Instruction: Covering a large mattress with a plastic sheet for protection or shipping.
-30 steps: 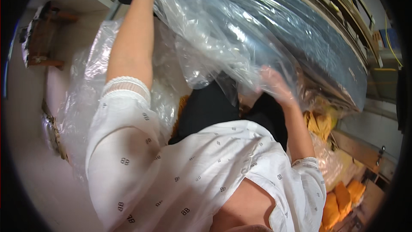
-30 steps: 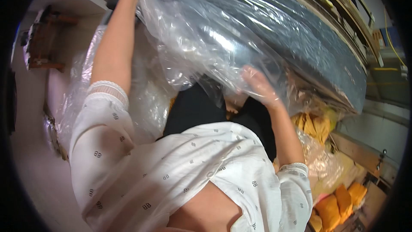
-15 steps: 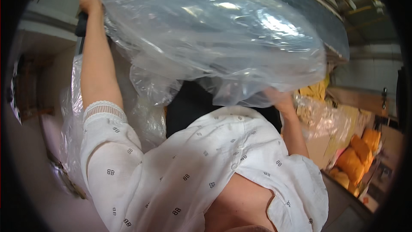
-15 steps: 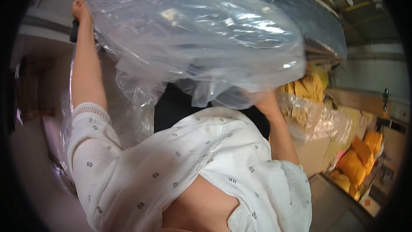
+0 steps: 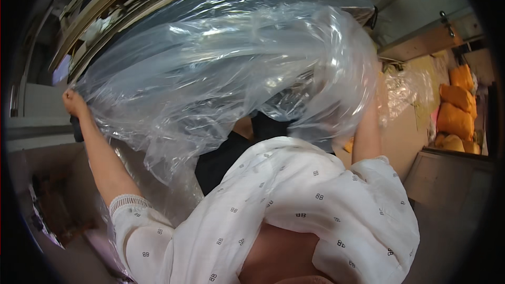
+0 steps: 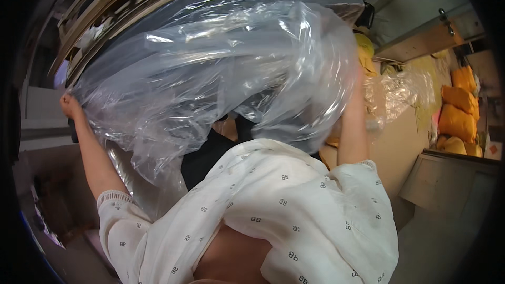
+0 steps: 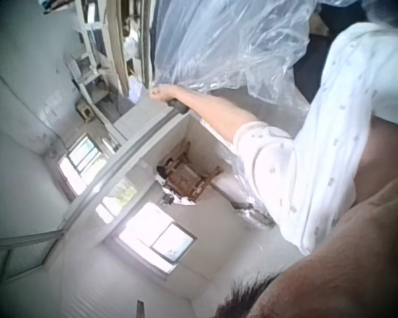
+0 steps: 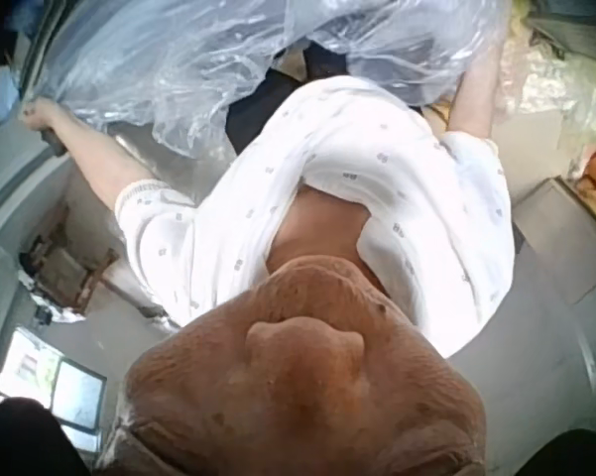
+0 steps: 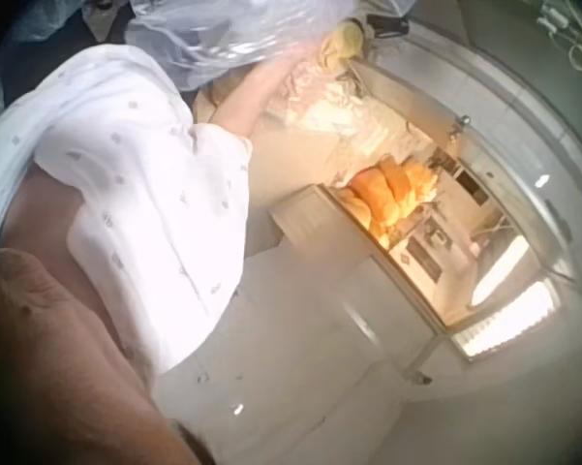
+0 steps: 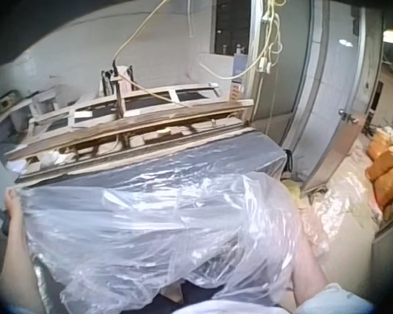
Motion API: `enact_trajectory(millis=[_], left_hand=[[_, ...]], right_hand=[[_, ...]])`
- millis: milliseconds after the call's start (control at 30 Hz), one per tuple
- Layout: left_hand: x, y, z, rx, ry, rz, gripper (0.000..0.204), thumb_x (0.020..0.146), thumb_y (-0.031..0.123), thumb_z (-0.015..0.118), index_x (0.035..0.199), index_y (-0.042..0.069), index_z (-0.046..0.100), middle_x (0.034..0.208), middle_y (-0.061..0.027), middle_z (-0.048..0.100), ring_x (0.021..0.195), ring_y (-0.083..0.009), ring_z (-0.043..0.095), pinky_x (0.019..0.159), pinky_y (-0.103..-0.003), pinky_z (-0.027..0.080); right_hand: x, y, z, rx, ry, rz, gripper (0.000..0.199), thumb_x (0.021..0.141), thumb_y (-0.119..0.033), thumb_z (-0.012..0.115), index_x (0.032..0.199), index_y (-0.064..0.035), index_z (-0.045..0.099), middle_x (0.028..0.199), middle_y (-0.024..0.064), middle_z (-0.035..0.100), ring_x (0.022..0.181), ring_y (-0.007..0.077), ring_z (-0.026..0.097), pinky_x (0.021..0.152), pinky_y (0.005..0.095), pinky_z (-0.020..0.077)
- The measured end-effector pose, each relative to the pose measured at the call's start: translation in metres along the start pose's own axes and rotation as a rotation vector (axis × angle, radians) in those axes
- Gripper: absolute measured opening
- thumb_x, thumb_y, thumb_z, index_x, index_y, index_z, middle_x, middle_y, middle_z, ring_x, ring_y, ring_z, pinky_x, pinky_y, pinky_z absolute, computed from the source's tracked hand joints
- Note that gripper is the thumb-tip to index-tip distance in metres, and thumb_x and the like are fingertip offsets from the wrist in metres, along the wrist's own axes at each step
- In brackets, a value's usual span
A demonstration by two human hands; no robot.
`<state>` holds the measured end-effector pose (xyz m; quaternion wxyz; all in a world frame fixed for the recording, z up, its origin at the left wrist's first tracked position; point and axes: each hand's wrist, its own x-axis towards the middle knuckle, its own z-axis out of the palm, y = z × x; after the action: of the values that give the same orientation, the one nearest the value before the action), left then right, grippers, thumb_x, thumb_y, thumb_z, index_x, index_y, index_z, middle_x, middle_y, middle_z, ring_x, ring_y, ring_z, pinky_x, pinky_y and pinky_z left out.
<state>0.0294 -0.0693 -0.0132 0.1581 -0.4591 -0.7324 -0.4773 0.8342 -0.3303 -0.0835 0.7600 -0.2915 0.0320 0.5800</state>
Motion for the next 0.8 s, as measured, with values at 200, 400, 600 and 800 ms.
enact_trajectory(millis=[200,400,600,800], left_hand=[[0.002,0.002,-0.004,0.022,-0.007,-0.100,0.028,0.083,0.027,0.050,0.093,0.004,0.062,0.091,-0.0149,0.064,0.082,-0.0283,0.060,0.075,-0.036,0.044],[0.002,0.012,-0.001,-0.014,-0.005,-0.066,0.029,0.082,0.027,0.052,0.091,0.001,0.062,0.087,-0.0139,0.064,0.079,-0.0270,0.059,0.074,-0.035,0.044],[0.009,0.015,-0.013,0.004,0.029,-0.023,0.032,0.080,0.029,0.054,0.089,0.000,0.063,0.087,-0.0146,0.064,0.080,-0.0283,0.059,0.075,-0.035,0.044],[0.005,0.005,-0.007,0.027,0.020,-0.044,0.032,0.080,0.029,0.055,0.090,0.000,0.064,0.090,-0.0157,0.064,0.084,-0.0291,0.059,0.077,-0.036,0.044]], right_hand=[[0.004,-0.016,-0.057,0.110,0.455,0.028,0.033,0.087,-0.030,0.051,0.107,-0.0037,0.052,0.094,0.0122,0.058,0.073,0.0254,0.057,0.062,0.0372,0.0485],[-0.009,-0.126,-0.063,-0.898,0.348,-0.571,0.022,0.090,-0.026,0.050,0.083,-0.0069,0.058,0.080,0.0031,0.057,0.066,0.0069,0.049,0.055,0.0225,0.0398],[-0.071,0.010,0.136,-1.496,-0.450,-0.886,0.019,0.083,-0.021,0.059,0.095,-0.0068,0.059,0.090,0.0037,0.056,0.090,0.0129,0.052,0.079,0.0262,0.0416],[-0.022,0.095,0.065,-2.100,-0.539,-0.967,0.016,0.081,-0.014,0.057,0.095,-0.0093,0.062,0.088,0.0067,0.058,0.089,0.0242,0.054,0.074,0.0315,0.0442]])
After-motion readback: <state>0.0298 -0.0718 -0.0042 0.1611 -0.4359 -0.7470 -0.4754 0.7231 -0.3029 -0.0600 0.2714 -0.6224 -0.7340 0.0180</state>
